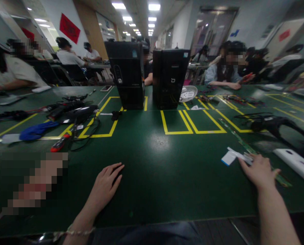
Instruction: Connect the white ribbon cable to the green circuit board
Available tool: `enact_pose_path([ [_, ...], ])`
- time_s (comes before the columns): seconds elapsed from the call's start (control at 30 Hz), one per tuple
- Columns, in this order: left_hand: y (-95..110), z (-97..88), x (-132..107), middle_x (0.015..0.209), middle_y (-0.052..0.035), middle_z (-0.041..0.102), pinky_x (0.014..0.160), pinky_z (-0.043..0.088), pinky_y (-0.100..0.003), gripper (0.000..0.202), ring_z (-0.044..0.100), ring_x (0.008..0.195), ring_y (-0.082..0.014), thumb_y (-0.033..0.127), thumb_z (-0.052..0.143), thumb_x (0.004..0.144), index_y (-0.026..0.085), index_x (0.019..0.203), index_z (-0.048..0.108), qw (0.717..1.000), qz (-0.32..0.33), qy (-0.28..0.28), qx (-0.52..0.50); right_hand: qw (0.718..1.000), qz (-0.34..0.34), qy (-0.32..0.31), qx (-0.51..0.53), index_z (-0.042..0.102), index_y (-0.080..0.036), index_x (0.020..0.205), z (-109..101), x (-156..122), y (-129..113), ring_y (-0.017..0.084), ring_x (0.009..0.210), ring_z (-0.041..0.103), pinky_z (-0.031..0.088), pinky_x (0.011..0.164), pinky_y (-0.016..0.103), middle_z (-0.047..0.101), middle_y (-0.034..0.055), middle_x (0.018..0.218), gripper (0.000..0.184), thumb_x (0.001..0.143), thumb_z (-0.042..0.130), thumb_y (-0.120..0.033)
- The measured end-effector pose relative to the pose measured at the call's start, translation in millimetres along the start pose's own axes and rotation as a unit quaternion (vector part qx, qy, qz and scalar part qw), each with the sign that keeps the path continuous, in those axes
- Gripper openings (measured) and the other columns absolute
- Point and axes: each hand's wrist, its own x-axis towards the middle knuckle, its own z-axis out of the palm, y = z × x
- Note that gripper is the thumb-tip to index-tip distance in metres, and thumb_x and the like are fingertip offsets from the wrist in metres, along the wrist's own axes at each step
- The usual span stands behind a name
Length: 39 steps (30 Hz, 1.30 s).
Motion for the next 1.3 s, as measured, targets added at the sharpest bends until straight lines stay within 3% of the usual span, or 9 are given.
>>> enact_pose_path([
  [0.13,-0.3,0.0,0.2,0.130,-0.0098,0.057,0.099,0.044,-0.049,0.036,0.052,0.118,-0.0278,0.024,0.044,0.096,0.020,0.129,0.057,1.000,0.004,-0.002,0.001,0.998,-0.058,0.036,0.010,0.050,-0.005,0.129,-0.8,-4.7,-2.9,0.040,0.125,0.042,0.034,0.096,0.060,0.051,0.0285,0.127,0.070,0.090,0.020,-0.054],
  [0.4,-1.0,2.1,-0.6,0.131,-0.0094,0.056,0.099,0.044,-0.048,0.037,0.051,0.119,-0.0277,0.025,0.044,0.096,0.020,0.131,0.056,1.000,0.001,-0.003,0.004,0.989,-0.137,-0.004,0.053,0.060,-0.012,0.119,0.1,-16.5,-9.4,0.030,0.122,0.050,0.040,0.103,0.041,0.052,0.0183,0.134,0.051,0.090,0.031,-0.041],
  [0.53,-1.1,2.4,-1.1,0.132,-0.0093,0.056,0.100,0.043,-0.049,0.037,0.051,0.119,-0.0276,0.025,0.044,0.096,0.020,0.131,0.056,1.000,0.000,-0.005,0.005,0.977,-0.187,-0.008,0.101,0.062,-0.013,0.115,-1.0,-34.1,-25.6,0.028,0.122,0.051,0.040,0.105,0.041,0.054,0.0161,0.132,0.048,0.090,0.033,-0.042],
  [0.63,-0.9,2.3,-1.3,0.132,-0.0086,0.056,0.100,0.043,-0.049,0.036,0.051,0.119,-0.0275,0.025,0.044,0.096,0.022,0.131,0.056,1.000,-0.002,-0.002,0.003,0.947,-0.268,0.000,0.177,0.063,-0.014,0.109,-8.6,-59.4,-58.3,0.029,0.120,0.053,0.042,0.104,0.046,0.057,0.0172,0.127,0.043,0.090,0.038,-0.044],
  [0.8,-1.3,2.4,-1.0,0.131,-0.0087,0.056,0.100,0.043,-0.048,0.037,0.051,0.120,-0.0275,0.026,0.044,0.097,0.021,0.131,0.056,1.000,-0.003,-0.003,0.004,0.888,-0.391,-0.038,0.238,0.060,-0.021,0.118,-36.4,-123.2,-143.4,0.026,0.125,0.051,0.045,0.103,0.047,0.054,0.0129,0.133,0.036,0.093,0.042,-0.040],
  [0.97,-1.6,2.4,-0.1,0.132,-0.0096,0.056,0.100,0.043,-0.048,0.037,0.051,0.119,-0.0276,0.024,0.045,0.096,0.019,0.131,0.056,1.000,0.003,-0.009,0.012,0.831,-0.496,-0.093,0.233,0.054,-0.025,0.129,-62.4,-179.8,-216.5,0.024,0.135,0.041,0.033,0.111,0.052,0.047,0.0093,0.143,0.037,0.094,0.046,-0.031],
  [1.13,-0.5,2.1,0.6,0.131,-0.0096,0.057,0.100,0.043,-0.048,0.037,0.051,0.118,-0.0276,0.022,0.046,0.095,0.019,0.130,0.056,1.000,0.007,-0.004,0.015,0.800,-0.541,-0.123,0.228,0.049,-0.025,0.135,-75.4,-208.8,-256.7,0.024,0.140,0.033,0.027,0.114,0.054,0.042,0.0102,0.148,0.044,0.091,0.051,-0.026],
  [1.3,-0.8,3.0,0.3,0.131,-0.0090,0.056,0.101,0.042,-0.048,0.036,0.050,0.120,-0.0271,0.023,0.045,0.095,0.020,0.130,0.056,1.000,0.007,0.000,0.009,0.796,-0.548,-0.125,0.225,0.049,-0.024,0.137,-78.1,-218.1,-268.3,0.024,0.140,0.031,0.022,0.116,0.053,0.040,0.0095,0.149,0.046,0.090,0.051,-0.024],
])
